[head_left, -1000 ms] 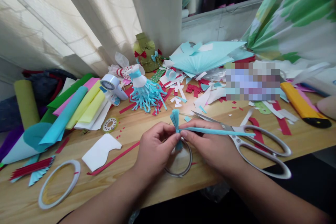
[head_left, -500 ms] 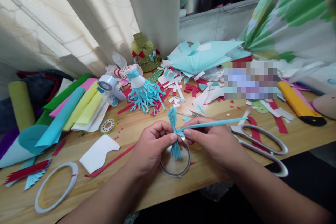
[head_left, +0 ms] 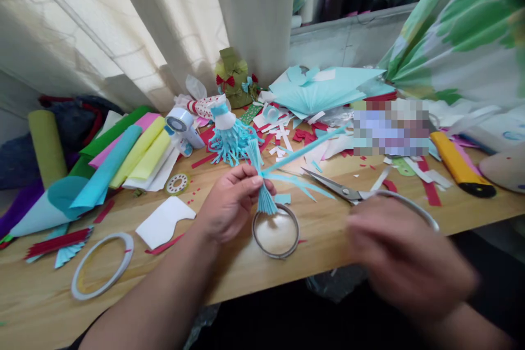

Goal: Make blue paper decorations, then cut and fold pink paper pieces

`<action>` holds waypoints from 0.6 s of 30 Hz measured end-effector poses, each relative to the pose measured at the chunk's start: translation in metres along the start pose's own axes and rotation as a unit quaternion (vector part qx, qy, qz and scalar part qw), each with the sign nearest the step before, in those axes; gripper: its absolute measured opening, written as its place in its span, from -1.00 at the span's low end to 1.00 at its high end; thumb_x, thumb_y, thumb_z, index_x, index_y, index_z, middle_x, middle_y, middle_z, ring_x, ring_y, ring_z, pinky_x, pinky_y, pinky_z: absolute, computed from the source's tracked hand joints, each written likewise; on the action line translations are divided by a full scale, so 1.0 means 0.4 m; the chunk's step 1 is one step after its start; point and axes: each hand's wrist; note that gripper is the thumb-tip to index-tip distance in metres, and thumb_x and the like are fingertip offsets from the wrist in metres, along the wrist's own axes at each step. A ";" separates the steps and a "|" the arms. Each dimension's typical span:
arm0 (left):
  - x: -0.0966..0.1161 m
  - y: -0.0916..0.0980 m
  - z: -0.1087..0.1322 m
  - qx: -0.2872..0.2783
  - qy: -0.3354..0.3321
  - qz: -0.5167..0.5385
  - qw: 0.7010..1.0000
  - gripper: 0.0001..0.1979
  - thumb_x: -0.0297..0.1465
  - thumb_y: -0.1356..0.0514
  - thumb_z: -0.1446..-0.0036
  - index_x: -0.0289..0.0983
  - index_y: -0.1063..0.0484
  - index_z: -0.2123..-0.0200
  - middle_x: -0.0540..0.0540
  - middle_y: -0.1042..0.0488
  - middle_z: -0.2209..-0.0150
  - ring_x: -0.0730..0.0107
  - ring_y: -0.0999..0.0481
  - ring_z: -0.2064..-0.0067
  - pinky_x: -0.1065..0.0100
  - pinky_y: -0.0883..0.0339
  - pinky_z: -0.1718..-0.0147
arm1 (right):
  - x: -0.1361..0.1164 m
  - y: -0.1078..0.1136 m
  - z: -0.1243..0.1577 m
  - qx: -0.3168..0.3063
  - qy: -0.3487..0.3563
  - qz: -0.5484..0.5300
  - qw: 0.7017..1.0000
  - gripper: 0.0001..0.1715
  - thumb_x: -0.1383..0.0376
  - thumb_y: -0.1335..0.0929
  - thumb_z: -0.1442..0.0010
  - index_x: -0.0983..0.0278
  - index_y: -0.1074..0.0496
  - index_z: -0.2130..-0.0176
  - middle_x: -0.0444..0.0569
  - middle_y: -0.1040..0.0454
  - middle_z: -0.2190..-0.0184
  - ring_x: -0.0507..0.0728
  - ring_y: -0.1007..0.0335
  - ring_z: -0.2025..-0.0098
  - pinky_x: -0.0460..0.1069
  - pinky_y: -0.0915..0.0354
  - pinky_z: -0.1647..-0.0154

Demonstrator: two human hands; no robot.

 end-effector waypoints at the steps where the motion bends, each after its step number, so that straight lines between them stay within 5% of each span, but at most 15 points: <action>1: 0.007 0.006 -0.002 0.005 -0.008 0.000 1.000 -0.83 -0.50 -0.31 0.11 -0.30 -0.33 0.47 -0.06 -0.56 0.53 0.31 -0.58 0.42 0.36 -0.41 0.39 | -0.005 -0.020 0.012 -0.091 0.065 0.003 0.994 -0.66 0.54 -0.32 -0.06 0.21 -0.40 0.17 -0.05 -0.43 0.36 0.10 -0.35 0.35 -0.01 -0.30 0.35; 3: 0.016 0.017 -0.007 0.012 -0.017 0.001 1.000 -0.83 -0.50 -0.31 0.11 -0.30 -0.33 0.47 -0.06 -0.55 0.52 0.28 -0.58 0.41 0.34 -0.42 0.39 | -0.004 -0.060 0.029 -0.220 0.083 0.049 0.971 -0.65 0.54 -0.29 -0.08 0.24 -0.42 0.16 0.03 -0.45 0.28 0.13 -0.34 0.29 0.01 -0.32 0.31; 5: 0.020 0.021 -0.009 0.008 -0.020 0.005 1.000 -0.84 -0.51 -0.30 0.09 -0.31 -0.33 0.46 -0.05 -0.54 0.53 0.31 -0.57 0.42 0.35 -0.42 0.40 | 0.003 -0.085 0.034 -0.280 0.051 0.080 0.955 -0.65 0.48 -0.30 -0.08 0.25 -0.42 0.11 0.09 -0.41 0.14 0.18 -0.32 0.17 0.08 -0.32 0.19; 9: 0.009 0.014 -0.002 -0.021 -0.010 0.011 1.000 -0.87 -0.52 -0.27 0.05 -0.31 -0.33 0.45 -0.04 -0.53 0.53 0.37 -0.55 0.45 0.35 -0.41 0.41 | 0.007 -0.097 0.029 -0.333 0.049 0.092 0.937 -0.64 0.49 -0.31 -0.05 0.23 -0.44 0.14 0.05 -0.38 0.05 0.21 -0.23 0.04 0.13 -0.24 0.02; 14: -0.010 0.006 0.005 -0.054 0.025 0.001 0.998 -0.84 -0.49 -0.29 0.06 -0.31 -0.32 0.47 -0.05 -0.54 0.52 0.39 -0.54 0.45 0.39 -0.39 0.40 | 0.001 -0.107 0.028 -0.361 0.049 0.088 0.927 -0.81 0.45 -0.29 -0.14 0.26 -0.46 0.27 0.01 -0.45 0.17 0.18 -0.23 0.10 0.12 -0.23 0.05; 18: -0.012 0.015 0.003 -0.098 0.052 -0.031 0.993 -0.86 -0.47 -0.29 0.05 -0.32 -0.34 0.47 -0.07 -0.55 0.50 0.42 -0.52 0.46 0.42 -0.40 0.43 | -0.007 -0.067 -0.009 -0.387 0.024 -0.015 0.922 -0.85 0.45 -0.27 -0.19 0.27 -0.42 0.30 0.00 -0.40 0.17 0.10 -0.26 0.10 0.02 -0.25 0.05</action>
Point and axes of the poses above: each hand's wrist, its own z-axis away from the middle knuckle, its own y-axis out of the back of the hand, x = y × z
